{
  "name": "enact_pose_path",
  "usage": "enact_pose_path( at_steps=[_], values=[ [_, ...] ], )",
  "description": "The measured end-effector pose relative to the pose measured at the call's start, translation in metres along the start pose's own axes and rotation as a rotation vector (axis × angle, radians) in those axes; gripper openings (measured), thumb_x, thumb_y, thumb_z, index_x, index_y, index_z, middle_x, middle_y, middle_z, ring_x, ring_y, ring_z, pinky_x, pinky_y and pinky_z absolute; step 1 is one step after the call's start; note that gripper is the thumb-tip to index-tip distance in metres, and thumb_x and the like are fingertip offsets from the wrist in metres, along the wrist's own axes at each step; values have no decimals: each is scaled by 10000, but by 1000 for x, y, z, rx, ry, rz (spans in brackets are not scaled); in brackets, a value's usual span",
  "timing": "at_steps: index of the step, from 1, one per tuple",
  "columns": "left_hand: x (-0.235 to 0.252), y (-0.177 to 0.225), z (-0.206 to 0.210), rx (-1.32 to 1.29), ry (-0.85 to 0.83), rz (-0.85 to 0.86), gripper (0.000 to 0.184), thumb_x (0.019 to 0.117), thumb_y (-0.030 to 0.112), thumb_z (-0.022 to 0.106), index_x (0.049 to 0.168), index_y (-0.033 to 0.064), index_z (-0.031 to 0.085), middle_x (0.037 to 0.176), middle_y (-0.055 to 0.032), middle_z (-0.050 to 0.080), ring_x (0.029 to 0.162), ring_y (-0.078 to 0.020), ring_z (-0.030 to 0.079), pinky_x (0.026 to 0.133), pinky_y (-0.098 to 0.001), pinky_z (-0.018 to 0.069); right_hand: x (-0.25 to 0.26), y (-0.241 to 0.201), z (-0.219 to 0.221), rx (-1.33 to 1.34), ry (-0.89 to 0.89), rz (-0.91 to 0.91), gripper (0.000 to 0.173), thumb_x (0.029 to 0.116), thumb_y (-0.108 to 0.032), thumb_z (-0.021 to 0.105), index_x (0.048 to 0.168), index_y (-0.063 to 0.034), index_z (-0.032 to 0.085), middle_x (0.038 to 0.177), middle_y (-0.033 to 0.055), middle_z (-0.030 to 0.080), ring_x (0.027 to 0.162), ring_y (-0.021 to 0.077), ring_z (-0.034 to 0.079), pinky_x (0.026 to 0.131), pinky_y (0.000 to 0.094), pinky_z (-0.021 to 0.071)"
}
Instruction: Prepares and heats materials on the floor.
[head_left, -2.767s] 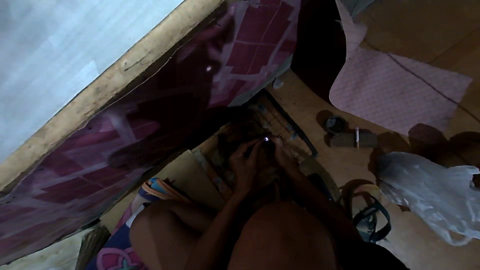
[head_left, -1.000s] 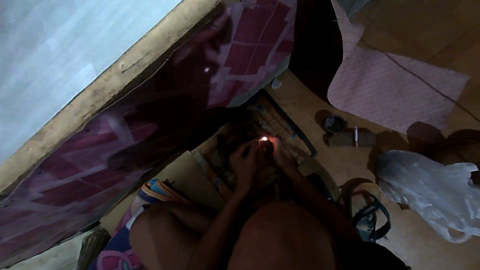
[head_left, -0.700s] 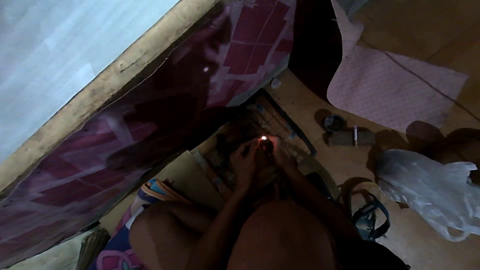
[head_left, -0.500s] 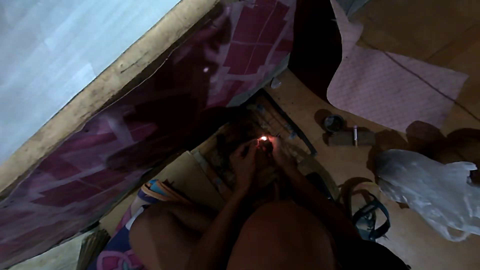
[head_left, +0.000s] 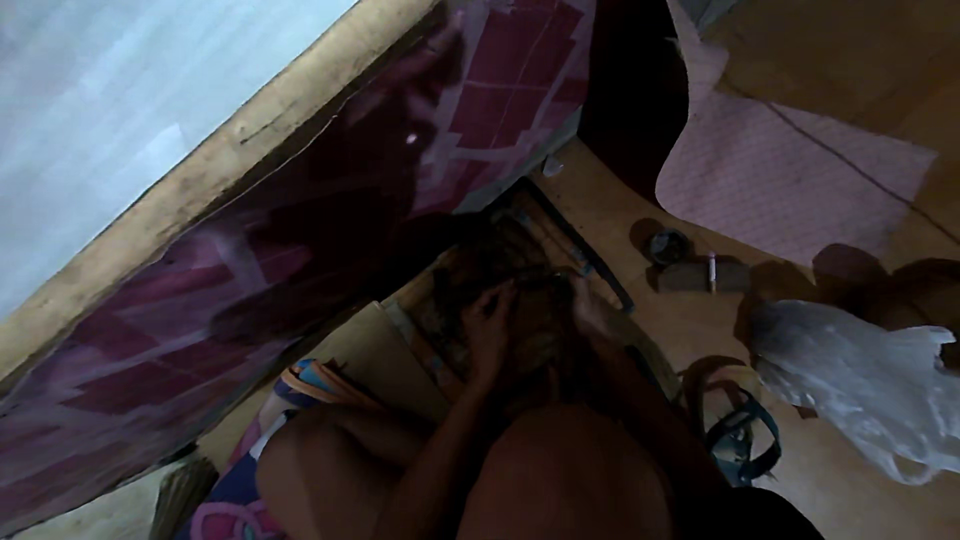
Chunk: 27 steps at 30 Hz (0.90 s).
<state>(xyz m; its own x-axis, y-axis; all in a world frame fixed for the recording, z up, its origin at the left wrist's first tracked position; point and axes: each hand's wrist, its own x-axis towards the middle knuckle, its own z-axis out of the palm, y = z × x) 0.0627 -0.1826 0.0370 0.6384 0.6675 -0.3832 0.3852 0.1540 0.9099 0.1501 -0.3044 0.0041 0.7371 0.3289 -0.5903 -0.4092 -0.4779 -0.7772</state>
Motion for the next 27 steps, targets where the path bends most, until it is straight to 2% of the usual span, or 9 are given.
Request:
enact_pose_path(
  at_steps=[2,4,6,10,13,15,16,19,27],
  values=[
    [-1,8,0,-34,-22,-103,188,1042,100,577,1080,-35,702,915,-33,724,825,-73,690,784,-234,584,4,23,-21,-213,62,-89,455,1118,-209,307,1398,41,564,1346,259,605,1242,354,593,1068,493,459],
    [0,15,1,-88,-32,-225,222,1061,130,550,1137,-37,674,958,-49,721,849,-81,687,794,-235,572,8,51,-39,-482,135,-235,448,1094,-193,363,1422,54,544,1375,316,567,1271,474,561,1068,575,453],
    [1,18,4,-180,-39,-329,244,1069,154,534,1176,-30,653,971,-57,709,855,-93,676,787,-238,560,9,67,-51,-669,184,-274,441,1086,-205,428,1443,31,538,1338,322,576,1230,509,566,1022,609,466],
    [4,18,9,-410,-61,-459,216,1081,152,501,1166,-5,623,916,-43,675,790,-86,659,712,-215,559,-1,72,-57,-800,258,-429,458,1065,-286,507,1399,14,593,1404,279,574,1312,519,518,1062,720,364],
    [4,15,13,-491,-127,-560,206,1096,198,464,1162,62,605,909,-12,650,750,-64,637,656,-196,544,-14,40,-41,-428,201,-558,368,1034,-254,577,1282,-9,695,1293,209,664,1227,358,617,1057,503,486],
    [4,9,17,-536,-199,-589,237,1105,243,432,1167,83,595,926,-11,641,773,-78,639,678,-216,558,-18,17,-20,13,47,-527,288,1003,-165,623,1204,21,713,1205,133,707,1106,145,674,968,287,555],
    [4,8,17,-562,-237,-587,274,1110,263,414,1221,77,582,973,-25,658,828,-95,657,724,-242,571,-18,6,-7,238,-27,-479,249,983,-102,638,1177,41,700,1152,103,714,1026,91,687,912,246,577],
    [4,12,14,-610,-263,-570,327,1116,280,385,1321,84,547,1065,-44,685,926,-109,681,799,-271,583,-9,-2,23,570,-95,-408,186,931,-31,679,1108,27,692,1046,44,727,945,68,688,866,244,586],
    [8,24,-1,-679,-248,-601,257,1098,263,446,1220,89,589,960,-39,683,823,-114,679,739,-257,584,0,-10,40,691,-133,-396,130,930,-16,664,1054,6,697,977,27,725,840,74,681,760,239,590]
  ],
)
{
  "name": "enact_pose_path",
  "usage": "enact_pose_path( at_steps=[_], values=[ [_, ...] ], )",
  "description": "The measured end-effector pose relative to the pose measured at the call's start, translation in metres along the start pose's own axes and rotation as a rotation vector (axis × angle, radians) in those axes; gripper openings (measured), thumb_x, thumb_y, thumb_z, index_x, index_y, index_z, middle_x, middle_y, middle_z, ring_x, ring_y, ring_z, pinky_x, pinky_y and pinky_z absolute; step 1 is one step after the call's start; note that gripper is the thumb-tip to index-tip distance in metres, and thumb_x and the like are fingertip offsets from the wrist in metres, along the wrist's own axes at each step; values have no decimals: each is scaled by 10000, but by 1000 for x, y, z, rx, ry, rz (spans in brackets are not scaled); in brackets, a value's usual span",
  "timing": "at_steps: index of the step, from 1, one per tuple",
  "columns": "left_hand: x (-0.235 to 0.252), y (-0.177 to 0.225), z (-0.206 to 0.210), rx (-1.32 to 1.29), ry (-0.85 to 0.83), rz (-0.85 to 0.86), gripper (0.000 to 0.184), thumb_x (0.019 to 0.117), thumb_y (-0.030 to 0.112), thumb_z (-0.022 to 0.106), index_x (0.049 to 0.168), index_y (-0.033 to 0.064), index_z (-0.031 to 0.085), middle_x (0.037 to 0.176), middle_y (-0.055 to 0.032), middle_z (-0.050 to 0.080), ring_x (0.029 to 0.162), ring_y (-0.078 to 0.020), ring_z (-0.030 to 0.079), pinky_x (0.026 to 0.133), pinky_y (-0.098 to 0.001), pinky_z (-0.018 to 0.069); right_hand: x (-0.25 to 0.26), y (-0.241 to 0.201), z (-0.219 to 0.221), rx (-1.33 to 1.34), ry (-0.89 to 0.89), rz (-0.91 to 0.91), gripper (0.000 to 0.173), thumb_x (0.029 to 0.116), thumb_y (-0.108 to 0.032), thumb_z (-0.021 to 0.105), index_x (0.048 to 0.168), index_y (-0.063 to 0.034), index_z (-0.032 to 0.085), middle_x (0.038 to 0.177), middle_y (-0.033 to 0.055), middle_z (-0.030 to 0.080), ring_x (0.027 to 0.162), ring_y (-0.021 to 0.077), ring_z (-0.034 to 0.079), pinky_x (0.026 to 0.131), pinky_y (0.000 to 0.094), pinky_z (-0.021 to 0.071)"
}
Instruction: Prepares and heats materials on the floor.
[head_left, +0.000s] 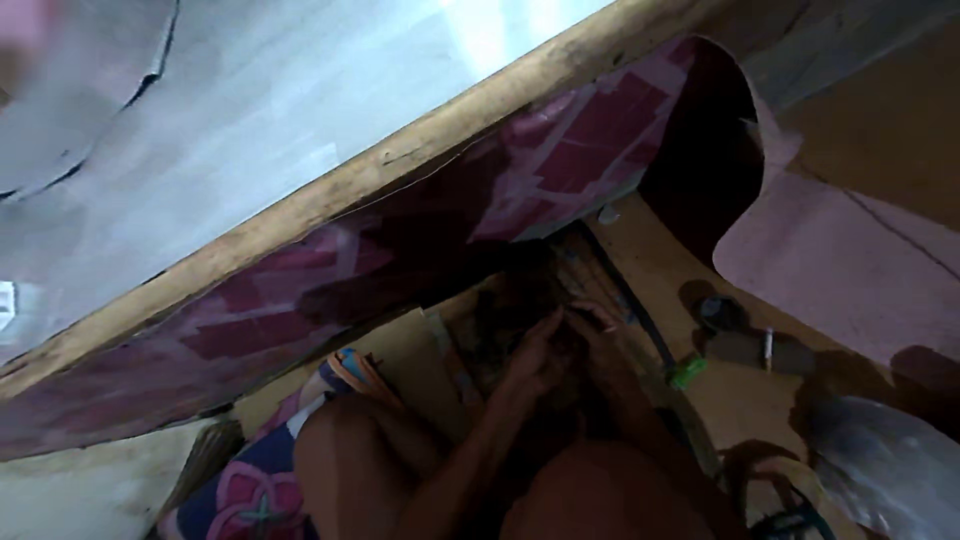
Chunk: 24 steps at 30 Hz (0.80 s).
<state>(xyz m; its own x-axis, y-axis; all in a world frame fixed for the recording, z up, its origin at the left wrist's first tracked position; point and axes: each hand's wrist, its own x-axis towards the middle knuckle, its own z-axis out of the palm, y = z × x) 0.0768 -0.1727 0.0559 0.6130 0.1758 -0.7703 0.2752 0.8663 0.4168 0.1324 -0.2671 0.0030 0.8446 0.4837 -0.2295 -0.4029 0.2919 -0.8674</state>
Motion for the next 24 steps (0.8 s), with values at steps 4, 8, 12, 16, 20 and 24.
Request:
enact_pose_path(
  at_steps=[4,8,12,16,20,24],
  values=[
    [2,4,-7,29,-23,-13,263,1094,261,459,1232,86,599,982,-39,691,844,-114,684,750,-261,585,2,-1,2,-27,-39,46,140,961,-26,621,1092,-2,666,957,1,708,786,43,660,700,206,575],
    [2,9,-11,61,16,21,241,1082,243,498,1174,64,630,923,-32,680,774,-98,660,692,-236,568,5,3,9,-34,-51,50,139,991,-40,581,1111,-13,645,933,-23,692,765,27,647,687,196,568],
    [13,21,-19,75,180,106,281,1091,283,478,1167,59,630,921,-25,669,764,-95,647,680,-236,558,19,18,2,45,-2,-16,123,991,-12,559,1060,18,657,972,56,736,865,124,709,804,302,613],
    [44,49,-25,-211,296,245,299,1090,171,451,1347,37,524,1183,-105,649,975,-167,664,836,-286,561,30,18,-3,28,49,-15,106,970,20,573,1008,0,670,955,52,739,864,133,711,810,301,610],
    [75,66,-21,-257,239,339,397,1105,203,411,1477,64,405,1437,-133,522,1210,-222,597,990,-352,512,39,20,-2,-45,60,33,73,963,27,589,1003,11,649,930,45,734,833,115,709,789,284,609],
    [84,75,-5,-402,274,357,431,1084,222,472,1480,68,396,1500,-141,472,1320,-259,536,1056,-385,484,44,26,-4,-54,62,34,65,963,29,603,1015,29,641,908,61,732,803,126,709,761,297,617]
  ],
)
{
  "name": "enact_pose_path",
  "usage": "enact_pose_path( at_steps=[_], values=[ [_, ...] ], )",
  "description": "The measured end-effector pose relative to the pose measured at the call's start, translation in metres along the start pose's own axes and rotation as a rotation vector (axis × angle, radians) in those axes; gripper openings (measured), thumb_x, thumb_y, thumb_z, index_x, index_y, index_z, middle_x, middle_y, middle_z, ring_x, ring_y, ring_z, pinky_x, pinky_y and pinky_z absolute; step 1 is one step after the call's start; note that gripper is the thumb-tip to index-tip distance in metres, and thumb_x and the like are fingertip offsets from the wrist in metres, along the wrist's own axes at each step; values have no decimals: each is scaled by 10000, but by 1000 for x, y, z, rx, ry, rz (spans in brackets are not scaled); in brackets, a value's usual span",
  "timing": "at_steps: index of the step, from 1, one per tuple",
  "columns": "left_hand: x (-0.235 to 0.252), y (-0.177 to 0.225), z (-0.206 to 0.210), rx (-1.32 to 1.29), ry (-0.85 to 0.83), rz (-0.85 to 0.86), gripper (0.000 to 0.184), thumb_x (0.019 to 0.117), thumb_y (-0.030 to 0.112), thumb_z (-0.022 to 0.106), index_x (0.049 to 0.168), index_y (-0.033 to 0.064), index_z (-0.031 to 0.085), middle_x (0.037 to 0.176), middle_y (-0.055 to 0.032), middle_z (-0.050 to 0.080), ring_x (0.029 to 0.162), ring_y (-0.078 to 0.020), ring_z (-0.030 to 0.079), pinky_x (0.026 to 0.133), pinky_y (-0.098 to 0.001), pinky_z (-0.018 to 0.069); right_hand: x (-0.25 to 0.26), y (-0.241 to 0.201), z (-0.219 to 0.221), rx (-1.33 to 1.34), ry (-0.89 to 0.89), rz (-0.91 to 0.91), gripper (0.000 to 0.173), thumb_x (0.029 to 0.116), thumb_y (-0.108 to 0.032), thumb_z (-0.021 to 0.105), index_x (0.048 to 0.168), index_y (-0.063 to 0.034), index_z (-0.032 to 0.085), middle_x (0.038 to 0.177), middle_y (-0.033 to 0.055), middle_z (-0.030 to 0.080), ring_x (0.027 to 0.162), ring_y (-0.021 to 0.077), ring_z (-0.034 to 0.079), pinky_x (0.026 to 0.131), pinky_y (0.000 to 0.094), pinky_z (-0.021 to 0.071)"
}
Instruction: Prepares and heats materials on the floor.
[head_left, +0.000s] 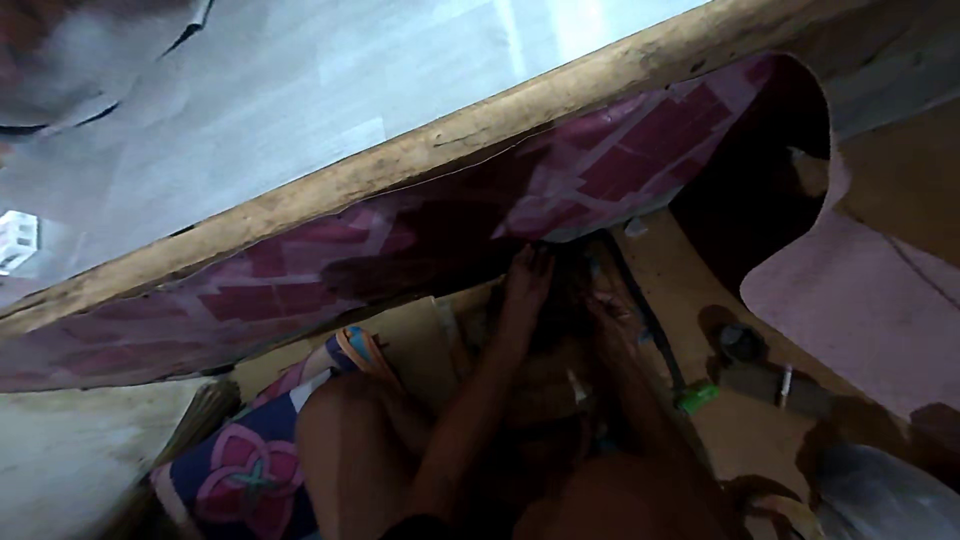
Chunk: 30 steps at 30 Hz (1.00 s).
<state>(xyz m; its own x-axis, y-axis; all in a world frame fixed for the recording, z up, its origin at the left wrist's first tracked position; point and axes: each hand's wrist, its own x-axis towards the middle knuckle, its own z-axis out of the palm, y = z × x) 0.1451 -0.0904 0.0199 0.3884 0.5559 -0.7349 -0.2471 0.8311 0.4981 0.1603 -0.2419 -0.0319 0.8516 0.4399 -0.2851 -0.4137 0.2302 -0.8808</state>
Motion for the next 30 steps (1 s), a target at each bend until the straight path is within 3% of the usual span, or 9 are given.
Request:
enact_pose_path(
  at_steps=[4,7,11,18,21,30],
  values=[
    [4,-3,0,-41,23,1,425,1089,256,464,1471,73,425,1496,-112,492,1313,-231,548,1051,-373,482,3,4,-5,-64,13,-16,86,957,12,621,1040,33,632,908,47,723,812,112,705,766,296,617],
    [7,-6,-6,-21,5,6,452,1097,289,457,1488,69,408,1515,-109,477,1338,-227,530,1072,-380,470,6,5,-4,-98,26,26,178,973,-10,619,1136,59,618,965,72,715,849,116,699,787,294,611],
    [11,-8,-14,47,-26,36,437,1101,307,450,1474,82,415,1455,-107,527,1265,-212,579,1035,-367,493,19,11,5,-113,-14,80,203,1009,-79,607,1167,47,617,996,90,711,864,130,696,800,318,609],
    [12,-9,-20,253,-21,105,373,1085,179,480,1434,50,456,1351,-136,580,1138,-217,616,946,-354,533,57,8,28,-231,-62,175,299,1038,-160,587,1291,-5,619,1136,109,690,964,130,671,858,325,575],
    [10,-6,-18,253,6,112,356,1071,163,516,1405,41,502,1320,-136,604,1113,-219,637,927,-350,553,75,16,39,-211,-43,198,243,1007,-147,640,1208,-11,664,1039,92,714,895,134,679,804,331,585],
    [4,-1,-18,266,63,99,347,1063,127,528,1391,23,486,1267,-148,602,1055,-212,632,906,-342,549,101,19,58,-87,-134,306,133,971,-48,648,1090,-1,686,913,65,705,782,127,657,719,322,575]
  ],
)
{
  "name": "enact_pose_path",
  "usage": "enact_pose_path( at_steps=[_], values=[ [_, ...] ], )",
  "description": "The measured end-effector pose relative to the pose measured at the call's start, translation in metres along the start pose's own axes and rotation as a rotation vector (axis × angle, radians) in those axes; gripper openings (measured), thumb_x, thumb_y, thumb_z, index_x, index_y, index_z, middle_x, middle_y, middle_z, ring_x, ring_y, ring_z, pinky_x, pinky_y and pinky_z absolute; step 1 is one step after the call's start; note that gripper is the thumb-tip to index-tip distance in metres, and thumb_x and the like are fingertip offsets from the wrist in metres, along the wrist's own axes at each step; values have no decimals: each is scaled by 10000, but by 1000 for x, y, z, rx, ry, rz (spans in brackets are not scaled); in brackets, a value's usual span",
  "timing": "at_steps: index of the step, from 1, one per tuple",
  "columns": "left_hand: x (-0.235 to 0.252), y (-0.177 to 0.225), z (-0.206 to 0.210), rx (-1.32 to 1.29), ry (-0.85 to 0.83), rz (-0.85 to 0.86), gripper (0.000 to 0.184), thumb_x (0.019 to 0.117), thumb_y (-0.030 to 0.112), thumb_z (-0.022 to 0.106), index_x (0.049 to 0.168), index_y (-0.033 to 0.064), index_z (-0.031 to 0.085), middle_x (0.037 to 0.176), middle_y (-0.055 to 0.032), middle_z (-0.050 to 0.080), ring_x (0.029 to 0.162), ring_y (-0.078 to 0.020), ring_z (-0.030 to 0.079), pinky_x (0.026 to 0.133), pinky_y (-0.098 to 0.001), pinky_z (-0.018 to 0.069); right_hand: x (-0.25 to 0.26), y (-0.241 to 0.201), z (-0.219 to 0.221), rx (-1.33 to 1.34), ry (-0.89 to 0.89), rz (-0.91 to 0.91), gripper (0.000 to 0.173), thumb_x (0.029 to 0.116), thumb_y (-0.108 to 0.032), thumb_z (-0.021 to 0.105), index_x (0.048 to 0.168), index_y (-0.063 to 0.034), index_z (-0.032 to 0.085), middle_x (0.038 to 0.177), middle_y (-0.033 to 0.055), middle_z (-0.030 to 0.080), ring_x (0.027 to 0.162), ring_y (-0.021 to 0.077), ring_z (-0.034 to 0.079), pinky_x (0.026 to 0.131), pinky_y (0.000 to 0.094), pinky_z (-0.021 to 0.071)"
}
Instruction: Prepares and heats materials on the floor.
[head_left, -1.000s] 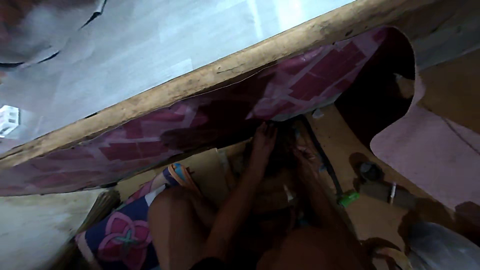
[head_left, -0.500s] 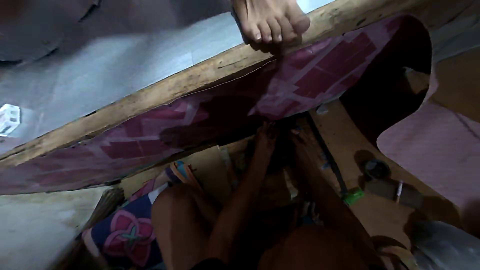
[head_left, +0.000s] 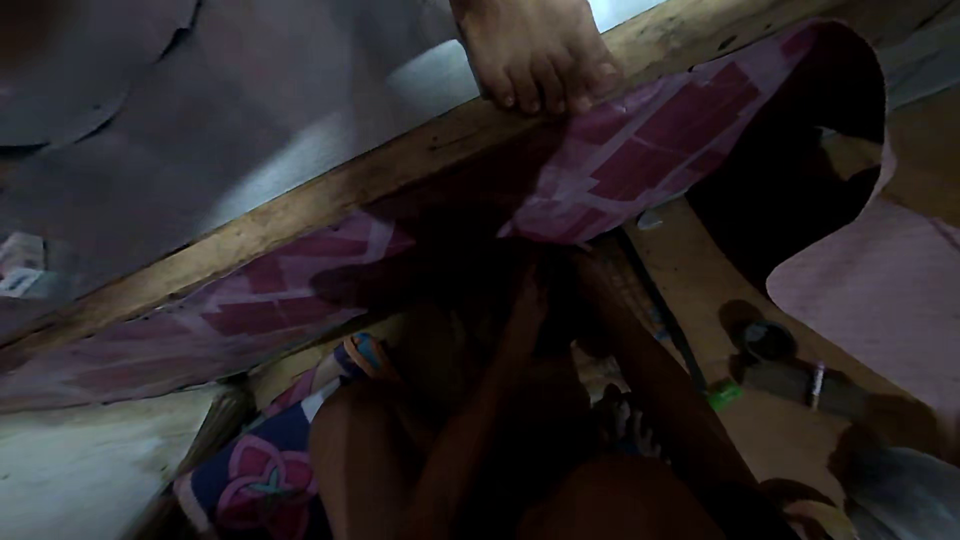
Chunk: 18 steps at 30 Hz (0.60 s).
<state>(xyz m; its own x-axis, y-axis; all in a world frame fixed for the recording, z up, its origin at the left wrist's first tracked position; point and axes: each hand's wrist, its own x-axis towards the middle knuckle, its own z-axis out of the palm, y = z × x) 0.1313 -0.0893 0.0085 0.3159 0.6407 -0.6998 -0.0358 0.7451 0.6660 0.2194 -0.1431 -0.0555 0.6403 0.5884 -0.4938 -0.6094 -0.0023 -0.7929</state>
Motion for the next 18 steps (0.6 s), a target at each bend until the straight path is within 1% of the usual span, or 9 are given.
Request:
enact_pose_path(
  at_steps=[5,7,8,10,12,15,17,18],
  values=[
    [1,2,-2,19,-3,-4,316,1067,130,522,1356,4,511,1200,-134,621,998,-194,644,874,-325,559,10,2,2,28,15,11,110,954,30,622,1053,16,668,879,60,698,752,117,657,697,305,579],
    [2,2,-2,43,0,-9,309,1068,134,518,1347,1,516,1193,-136,625,987,-189,645,861,-319,560,13,6,2,29,22,27,126,949,7,633,1070,15,667,899,69,699,771,124,663,712,313,585],
    [2,3,-1,53,4,-10,302,1066,129,521,1339,-1,522,1189,-136,628,978,-187,648,855,-316,562,14,8,1,23,25,42,150,955,-7,628,1100,17,657,927,75,692,793,130,659,731,319,580],
    [-1,5,0,55,16,-11,298,1057,119,540,1328,-6,535,1198,-141,640,989,-194,657,857,-320,566,18,13,0,29,27,66,176,961,-27,629,1132,16,640,939,70,685,802,119,653,737,308,575],
    [-2,8,-1,60,9,-11,290,1056,121,543,1319,-2,545,1193,-133,651,994,-189,663,860,-317,566,25,20,-2,42,8,82,215,960,-37,648,1167,17,629,975,75,684,835,122,655,763,313,577],
    [1,7,-4,52,3,-14,274,1055,128,546,1300,9,567,1160,-109,678,958,-166,677,839,-297,570,22,17,1,-3,51,145,220,964,-79,667,1159,17,637,943,78,678,789,120,643,718,302,568],
    [0,7,-3,58,4,-29,270,1054,127,547,1298,11,568,1167,-105,676,965,-162,677,845,-296,570,21,17,-1,-44,58,120,245,951,-95,694,1169,2,643,947,74,676,780,113,632,712,299,561],
    [0,8,-3,72,3,-28,264,1050,127,555,1286,13,581,1151,-102,677,949,-162,673,830,-295,569,22,18,-1,-38,54,79,256,934,-75,711,1169,5,646,951,75,686,785,112,644,717,302,572]
  ],
)
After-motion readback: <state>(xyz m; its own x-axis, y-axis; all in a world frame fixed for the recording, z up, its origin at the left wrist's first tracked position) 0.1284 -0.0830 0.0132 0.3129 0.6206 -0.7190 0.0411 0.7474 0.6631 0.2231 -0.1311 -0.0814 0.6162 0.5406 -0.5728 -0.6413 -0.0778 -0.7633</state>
